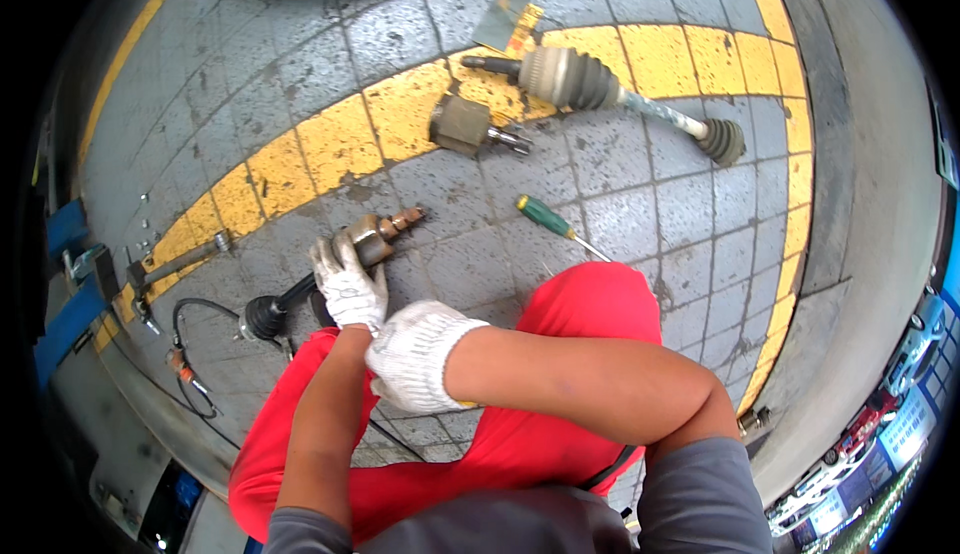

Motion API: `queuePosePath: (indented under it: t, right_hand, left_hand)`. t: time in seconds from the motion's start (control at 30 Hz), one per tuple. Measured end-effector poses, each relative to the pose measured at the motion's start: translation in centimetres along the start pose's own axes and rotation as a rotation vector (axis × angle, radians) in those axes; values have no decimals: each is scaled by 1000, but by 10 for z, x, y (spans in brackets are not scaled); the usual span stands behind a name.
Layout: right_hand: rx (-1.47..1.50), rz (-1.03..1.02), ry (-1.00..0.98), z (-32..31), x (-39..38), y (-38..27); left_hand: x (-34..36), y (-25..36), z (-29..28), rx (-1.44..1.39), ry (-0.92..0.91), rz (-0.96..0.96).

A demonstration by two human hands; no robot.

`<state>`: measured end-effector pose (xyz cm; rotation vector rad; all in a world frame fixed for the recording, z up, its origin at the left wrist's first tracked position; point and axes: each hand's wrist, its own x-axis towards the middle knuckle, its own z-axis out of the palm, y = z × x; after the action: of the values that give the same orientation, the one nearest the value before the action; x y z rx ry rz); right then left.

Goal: The person removes a metal car part from a vehicle's wheel hub and places it on the floor. They then use a hammer to strike the part repeatedly while holding it with gloved hands, appearing to disassemble or adjust a component.

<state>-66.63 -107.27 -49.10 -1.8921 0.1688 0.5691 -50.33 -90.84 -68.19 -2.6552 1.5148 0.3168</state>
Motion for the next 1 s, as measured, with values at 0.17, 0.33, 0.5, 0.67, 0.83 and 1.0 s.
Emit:
queuePosePath:
  t: [0.17, 0.33, 0.5, 0.67, 0.83, 1.0]
  right_hand:
    - [-67, -5, -58, -3, 8, -7]
    - [-74, -10, -24, -3, 0, -9]
    - [-112, 53, -82, -13, 15, -19]
    - [-64, 69, -88, -17, 12, -21]
    - [-49, 81, -117, -19, 13, -21]
    - [-54, 87, -111, -19, 14, -21]
  left_hand:
    - [-1, -15, 8, 69, -143, 8]
    - [-2, -20, 9, -10, -103, 48]
    - [-1, -30, 18, 3, -64, 45]
    - [-1, -25, 13, 2, -104, 34]
    - [1, -25, 19, 2, -64, 46]
    - [3, -25, 19, -19, -39, 42]
